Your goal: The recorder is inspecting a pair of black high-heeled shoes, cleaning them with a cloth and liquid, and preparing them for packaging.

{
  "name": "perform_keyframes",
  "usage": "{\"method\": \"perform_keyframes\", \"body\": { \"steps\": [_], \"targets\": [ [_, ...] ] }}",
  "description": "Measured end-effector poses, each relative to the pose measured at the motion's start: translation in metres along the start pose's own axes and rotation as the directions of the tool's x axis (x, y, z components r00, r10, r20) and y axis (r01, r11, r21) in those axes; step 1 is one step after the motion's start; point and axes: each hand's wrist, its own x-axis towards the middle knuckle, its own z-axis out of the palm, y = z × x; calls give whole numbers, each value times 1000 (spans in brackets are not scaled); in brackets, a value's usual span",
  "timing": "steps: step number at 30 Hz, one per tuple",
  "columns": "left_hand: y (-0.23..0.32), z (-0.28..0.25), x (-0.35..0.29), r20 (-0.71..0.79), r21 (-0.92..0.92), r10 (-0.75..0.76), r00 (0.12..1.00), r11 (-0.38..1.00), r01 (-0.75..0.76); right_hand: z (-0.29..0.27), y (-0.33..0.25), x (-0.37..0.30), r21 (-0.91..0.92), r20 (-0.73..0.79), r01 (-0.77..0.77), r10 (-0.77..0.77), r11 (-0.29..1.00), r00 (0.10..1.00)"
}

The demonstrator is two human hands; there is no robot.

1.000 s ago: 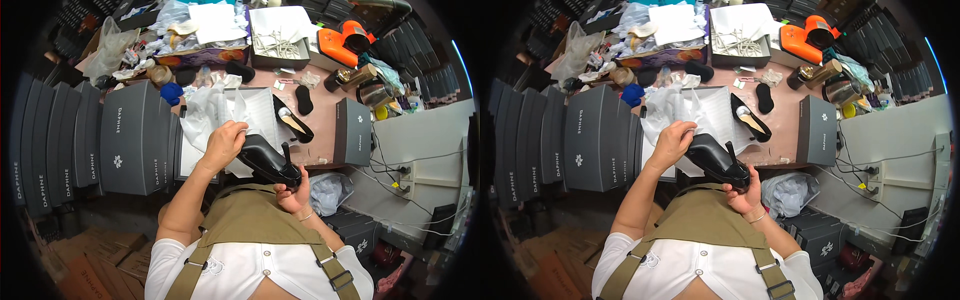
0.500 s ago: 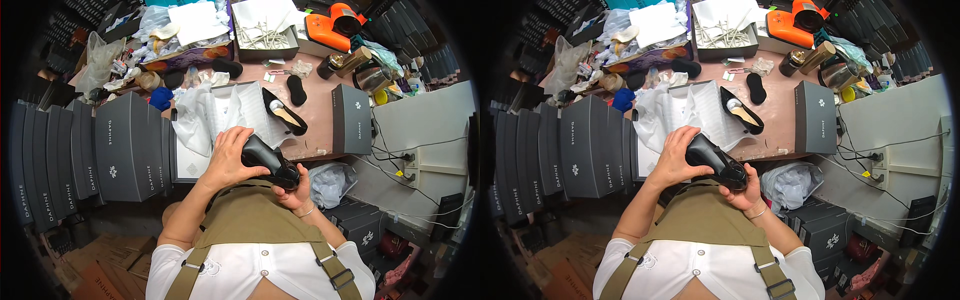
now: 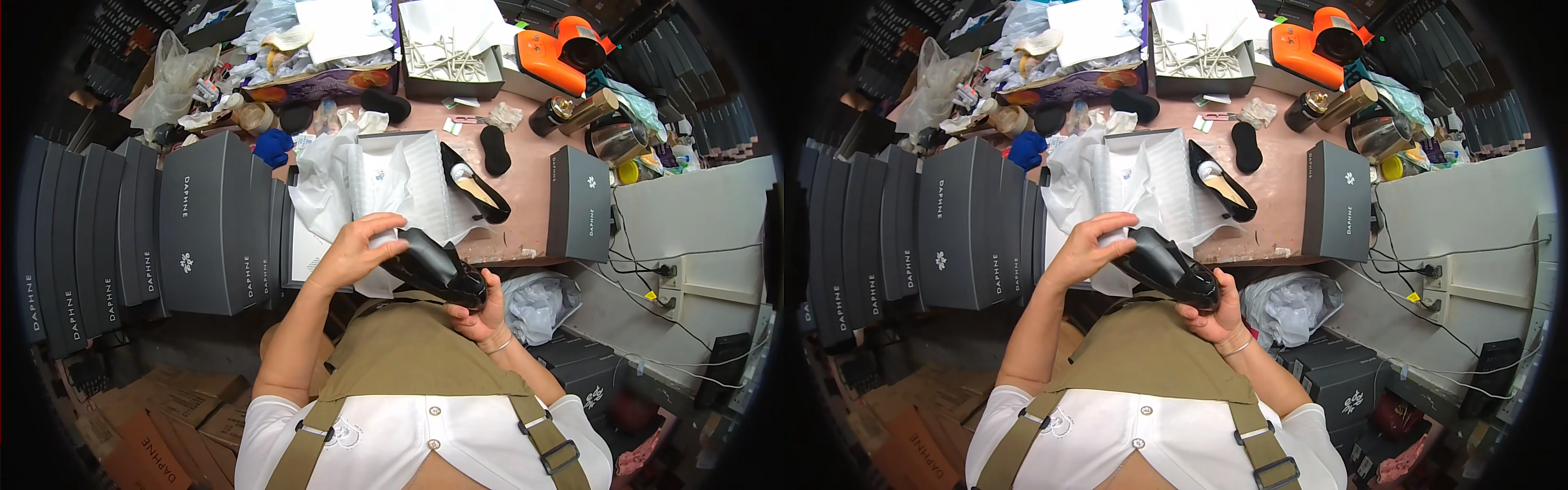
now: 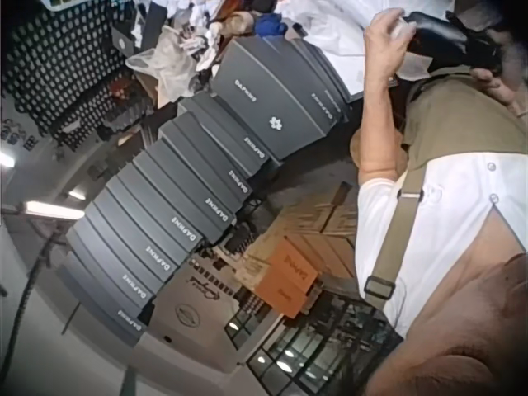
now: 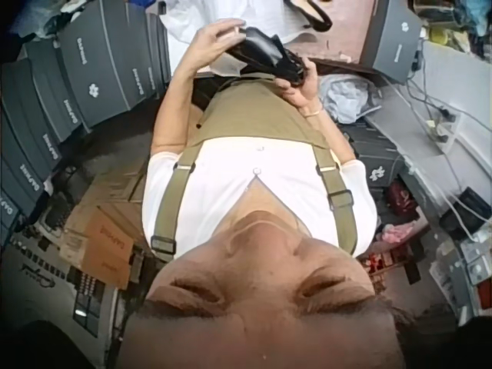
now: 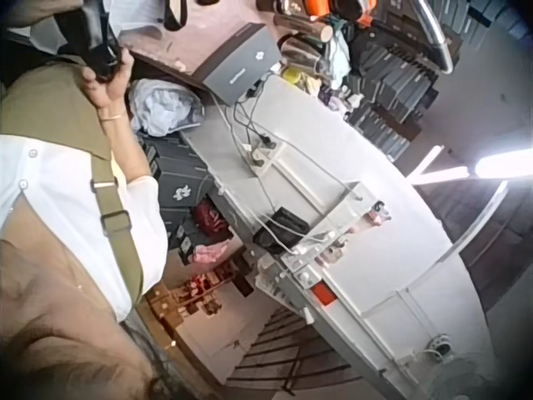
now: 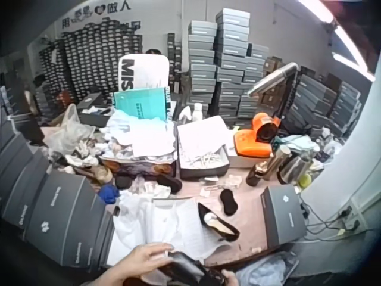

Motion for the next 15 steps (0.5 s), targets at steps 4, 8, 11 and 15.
{"method": "perform_keyframes", "body": {
  "steps": [4,8,11,15],
  "targets": [
    [-36,-17,6,-350,92,-43,936,993,80,-1,-1,-3,-15,41,21,-20,1000,999],
    [-154,-40,-7,-593,0,-113,797,990,140,20,-3,4,-93,39,63,-59,994,997],
    [-235,-60,-48,-357,462,-242,902,793,396,28,-4,22,-136,45,81,-76,987,996],
    [-138,-88,-59,-431,458,-125,894,823,336,29,-11,46,-104,80,67,-59,992,995]
  ]
}}
